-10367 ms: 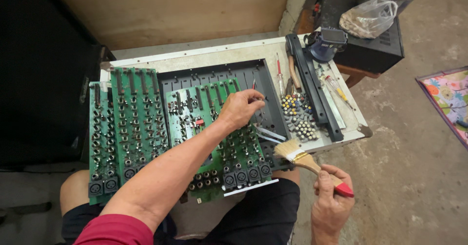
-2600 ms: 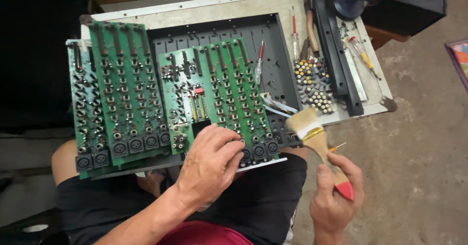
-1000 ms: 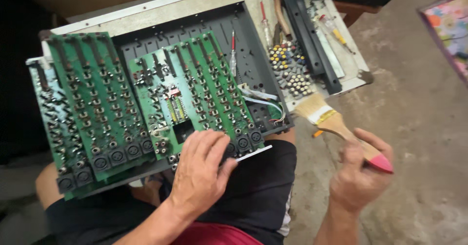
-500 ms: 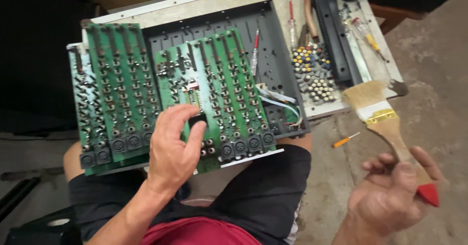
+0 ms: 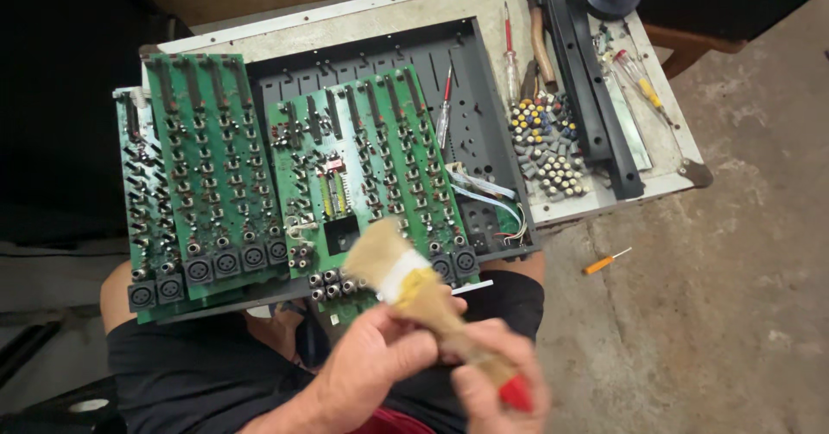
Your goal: The person sits at a workbench with a disassembled audio amplifier chassis on their lap, brushing dust off several green circuit boards with a wide brush and picking at components by hand. They then flip a large board over and probe or scrape its underside with a red-handled tool.
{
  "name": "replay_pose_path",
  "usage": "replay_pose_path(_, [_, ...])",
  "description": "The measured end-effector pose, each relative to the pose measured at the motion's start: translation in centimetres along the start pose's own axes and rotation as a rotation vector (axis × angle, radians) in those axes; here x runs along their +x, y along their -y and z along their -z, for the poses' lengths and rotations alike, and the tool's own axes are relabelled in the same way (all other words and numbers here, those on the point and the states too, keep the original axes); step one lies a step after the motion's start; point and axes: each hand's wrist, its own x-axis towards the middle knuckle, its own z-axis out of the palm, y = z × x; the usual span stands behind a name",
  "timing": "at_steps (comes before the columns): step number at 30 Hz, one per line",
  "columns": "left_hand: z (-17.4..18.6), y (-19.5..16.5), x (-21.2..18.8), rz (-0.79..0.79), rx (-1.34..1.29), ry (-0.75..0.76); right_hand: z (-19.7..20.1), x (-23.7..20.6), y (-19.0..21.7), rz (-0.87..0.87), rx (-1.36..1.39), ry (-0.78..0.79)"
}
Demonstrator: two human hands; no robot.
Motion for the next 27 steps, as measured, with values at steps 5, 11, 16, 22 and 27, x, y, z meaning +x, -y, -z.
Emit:
replay_pose_path(5, [2.0,-0.4,-1.1,-0.035,-0.158,-0.216,-0.4,-0.4,-0.6,0.028,-0.311,0.251])
replay_pose_path(11, [7.2,-2.0,-6.0,-0.197,0.306,-0.577,1.5,1.9,-4.3,-0.569,-0.038,-0.395])
replay_pose_path(16, [9.1,0.4,-7.5,-0.134,0.445,-0.770,1.5,3.2,-5.7,-0.731,0.262,-0.268])
replay_pose_path(22, [10.8,2.4,-7.3,-0.002,0.347,-0.668,0.6,3.9,-5.8,-0.692,0.316,-0.187])
replay_pose_path(27, [11.5,3.1,-6.2,-0.054,-0.155,-0.543,-0.4,4.2,-5.5,-0.640,0.291,-0.206])
